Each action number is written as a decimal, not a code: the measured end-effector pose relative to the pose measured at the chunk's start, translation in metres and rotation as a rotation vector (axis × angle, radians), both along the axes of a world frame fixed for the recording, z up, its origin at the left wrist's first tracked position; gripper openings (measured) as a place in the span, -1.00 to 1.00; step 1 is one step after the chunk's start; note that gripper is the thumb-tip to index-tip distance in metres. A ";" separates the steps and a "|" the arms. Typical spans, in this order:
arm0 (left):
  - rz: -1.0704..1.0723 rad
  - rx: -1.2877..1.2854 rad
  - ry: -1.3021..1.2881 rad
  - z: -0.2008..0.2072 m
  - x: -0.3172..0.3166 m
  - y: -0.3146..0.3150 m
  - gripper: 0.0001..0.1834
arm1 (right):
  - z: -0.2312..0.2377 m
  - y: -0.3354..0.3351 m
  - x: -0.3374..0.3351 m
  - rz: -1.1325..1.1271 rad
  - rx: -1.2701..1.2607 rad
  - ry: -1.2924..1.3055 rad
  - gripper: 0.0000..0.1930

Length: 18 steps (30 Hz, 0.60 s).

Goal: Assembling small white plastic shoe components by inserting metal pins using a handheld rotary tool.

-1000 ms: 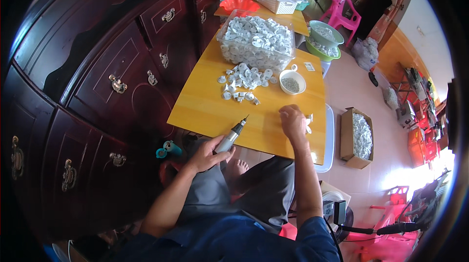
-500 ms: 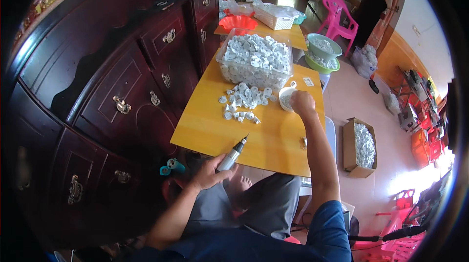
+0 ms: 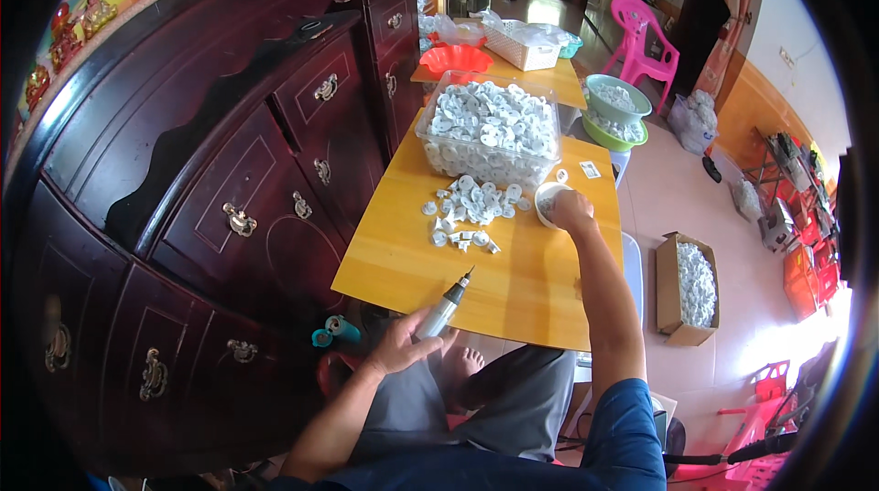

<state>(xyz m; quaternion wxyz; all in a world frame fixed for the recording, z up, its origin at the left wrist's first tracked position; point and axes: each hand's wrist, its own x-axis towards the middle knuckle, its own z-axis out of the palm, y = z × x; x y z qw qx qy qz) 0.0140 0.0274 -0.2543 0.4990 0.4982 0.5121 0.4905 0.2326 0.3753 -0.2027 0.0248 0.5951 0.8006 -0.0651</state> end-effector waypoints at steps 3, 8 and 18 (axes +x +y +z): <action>-0.006 0.007 0.041 0.005 0.001 0.000 -0.39 | -0.002 0.001 0.003 0.004 0.016 0.023 -0.72; -0.018 0.007 0.052 0.007 0.003 0.000 -0.38 | -0.010 0.005 0.009 0.020 0.062 0.054 -0.75; -0.019 0.030 0.050 -0.001 0.002 -0.003 -0.39 | -0.010 -0.007 0.007 0.005 0.133 0.231 -0.81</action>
